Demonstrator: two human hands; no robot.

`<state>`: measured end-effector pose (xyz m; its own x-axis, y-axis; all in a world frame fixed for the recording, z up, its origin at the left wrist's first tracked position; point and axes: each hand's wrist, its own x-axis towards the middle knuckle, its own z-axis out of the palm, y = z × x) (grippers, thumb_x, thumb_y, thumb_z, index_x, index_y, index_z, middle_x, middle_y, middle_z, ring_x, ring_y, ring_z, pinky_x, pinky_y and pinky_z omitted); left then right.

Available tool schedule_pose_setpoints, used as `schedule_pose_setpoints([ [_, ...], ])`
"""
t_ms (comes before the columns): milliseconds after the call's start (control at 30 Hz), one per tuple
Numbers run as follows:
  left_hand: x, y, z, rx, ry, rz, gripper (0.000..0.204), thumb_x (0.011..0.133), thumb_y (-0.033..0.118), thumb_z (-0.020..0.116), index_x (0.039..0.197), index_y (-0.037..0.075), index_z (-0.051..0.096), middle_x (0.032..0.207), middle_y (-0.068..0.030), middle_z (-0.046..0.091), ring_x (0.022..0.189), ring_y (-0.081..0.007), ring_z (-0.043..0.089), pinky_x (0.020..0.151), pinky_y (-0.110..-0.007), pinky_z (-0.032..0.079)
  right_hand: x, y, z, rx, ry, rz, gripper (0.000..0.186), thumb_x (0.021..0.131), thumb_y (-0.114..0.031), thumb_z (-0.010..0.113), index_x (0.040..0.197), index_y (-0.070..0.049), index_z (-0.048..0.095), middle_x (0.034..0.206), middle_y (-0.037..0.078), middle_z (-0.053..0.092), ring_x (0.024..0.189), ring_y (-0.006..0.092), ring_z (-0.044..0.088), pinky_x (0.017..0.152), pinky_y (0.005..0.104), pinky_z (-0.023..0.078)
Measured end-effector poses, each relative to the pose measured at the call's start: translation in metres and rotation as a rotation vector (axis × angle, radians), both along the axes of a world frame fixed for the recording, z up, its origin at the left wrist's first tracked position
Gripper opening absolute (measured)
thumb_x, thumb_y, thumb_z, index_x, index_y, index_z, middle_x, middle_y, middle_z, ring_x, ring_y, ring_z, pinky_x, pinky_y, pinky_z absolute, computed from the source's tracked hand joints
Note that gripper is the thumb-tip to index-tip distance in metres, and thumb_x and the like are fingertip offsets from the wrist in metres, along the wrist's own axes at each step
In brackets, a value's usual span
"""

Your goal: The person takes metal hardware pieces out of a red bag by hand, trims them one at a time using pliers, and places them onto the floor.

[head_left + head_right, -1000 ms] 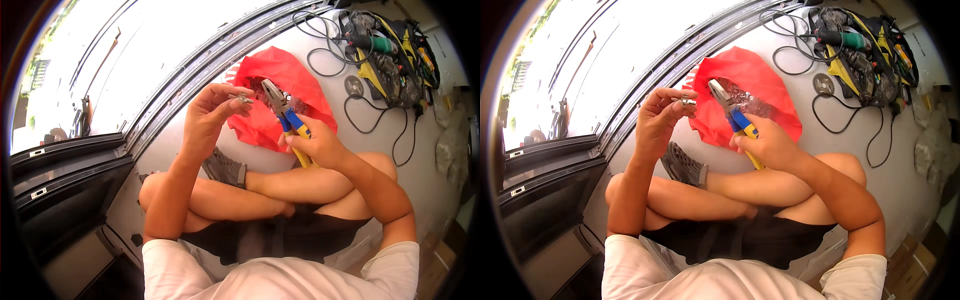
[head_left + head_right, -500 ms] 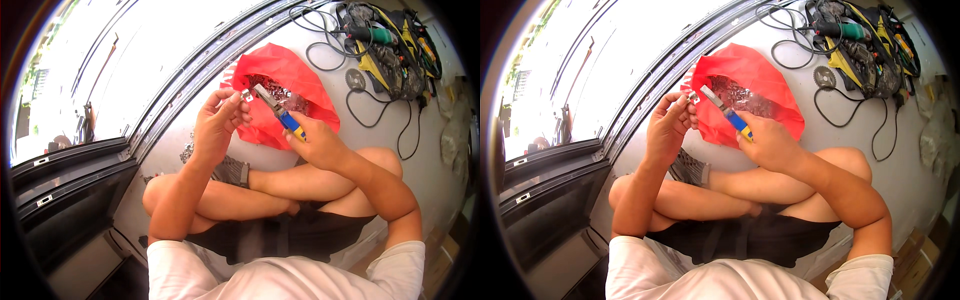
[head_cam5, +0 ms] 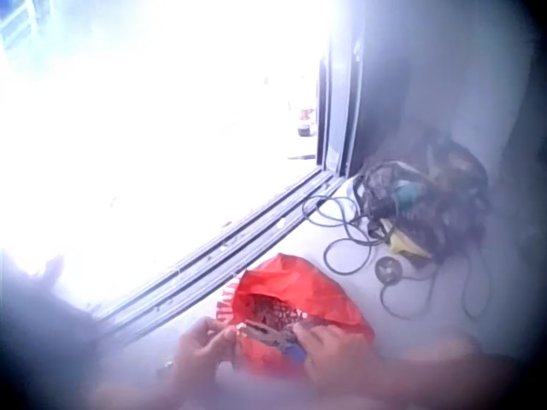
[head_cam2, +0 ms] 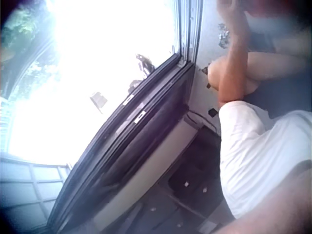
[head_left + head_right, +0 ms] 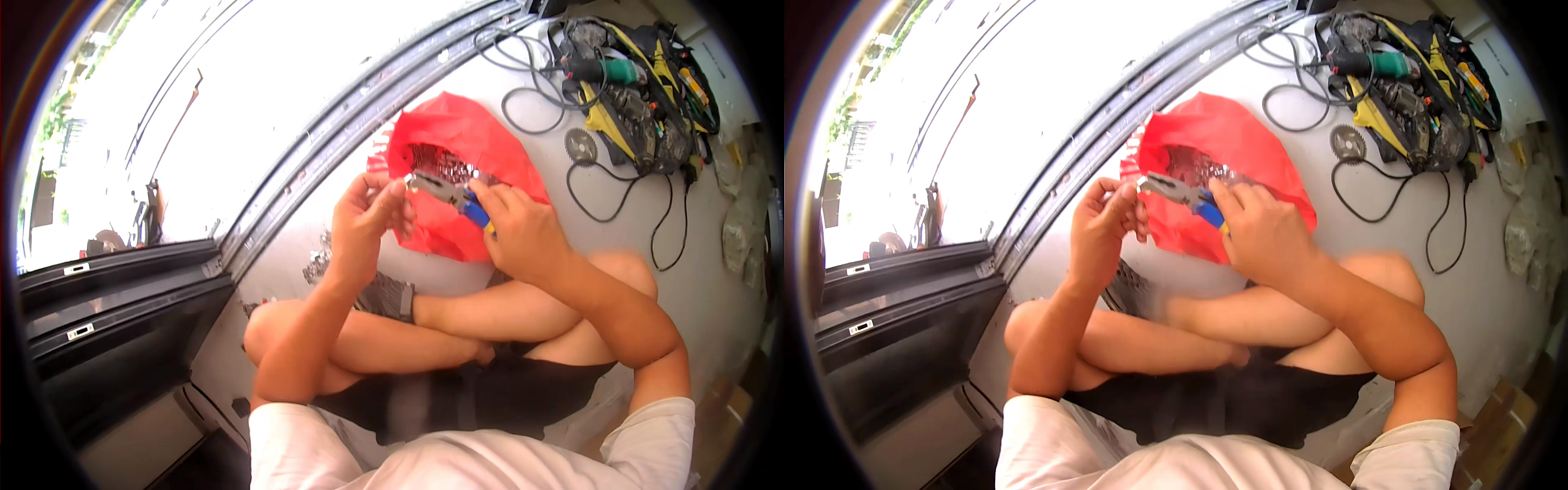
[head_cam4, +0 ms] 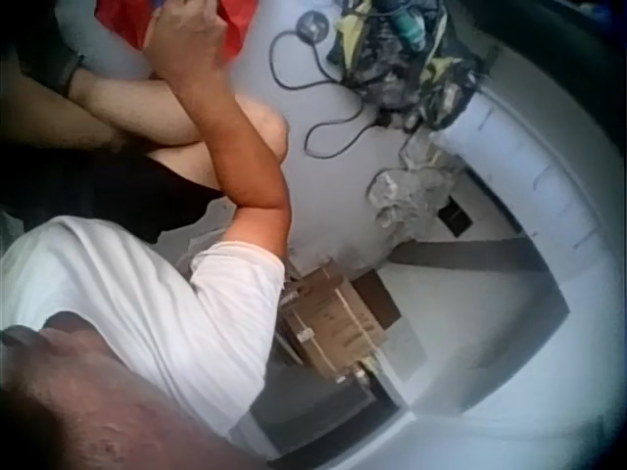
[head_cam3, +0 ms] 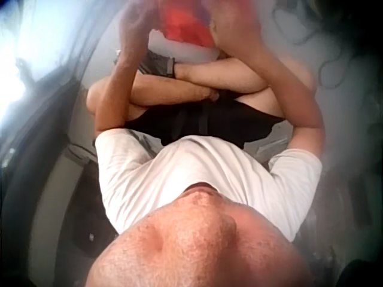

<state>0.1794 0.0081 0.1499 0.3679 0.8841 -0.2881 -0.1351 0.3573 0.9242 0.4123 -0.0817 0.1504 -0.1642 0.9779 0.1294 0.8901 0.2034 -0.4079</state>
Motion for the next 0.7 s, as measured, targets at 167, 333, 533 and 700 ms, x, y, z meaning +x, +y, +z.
schedule_pose_setpoints([
  [167,0.0,-0.014,-0.013,-0.012,0.071,0.033,0.018,0.097,0.011,0.07,0.089,0.003,0.055,0.076,-0.0098,0.067,0.06,-0.0176,0.063,0.053,-0.03,0.05,0.005,-0.009,-0.023,0.154,-0.181,0.082,0.055,0.086,-0.02,0.064,0.134,0.004,0.059,0.101,0.018,0.066,0.09,0.0317,0.068,0.066,0.0399,0.059],
  [333,-0.008,-0.023,-0.005,0.07,0.055,-0.047,0.02,0.102,0.017,0.069,0.101,0.0,0.058,0.078,-0.0103,0.069,0.063,-0.018,0.067,0.055,-0.031,0.054,0.0,-0.019,-0.011,0.161,-0.185,0.115,0.047,0.085,-0.017,0.062,0.127,0.005,0.06,0.09,0.015,0.067,0.081,0.0289,0.069,0.062,0.0384,0.058],
  [533,-0.009,-0.019,-0.003,0.09,0.077,-0.06,0.02,0.103,0.019,0.068,0.097,0.003,0.059,0.075,-0.0093,0.067,0.061,-0.0163,0.063,0.057,-0.031,0.052,0.002,-0.017,-0.023,0.168,-0.155,0.106,0.052,0.078,-0.02,0.068,0.124,0.004,0.064,0.093,0.016,0.067,0.083,0.032,0.067,0.077,0.0443,0.053],
  [700,-0.009,-0.017,-0.005,0.11,0.115,-0.066,0.018,0.102,0.019,0.068,0.098,0.004,0.059,0.075,-0.0094,0.067,0.062,-0.0163,0.064,0.055,-0.03,0.052,0.004,-0.014,-0.021,0.156,-0.153,0.099,0.048,0.077,-0.021,0.069,0.118,0.002,0.062,0.091,0.015,0.066,0.085,0.0324,0.066,0.076,0.0451,0.048],
])
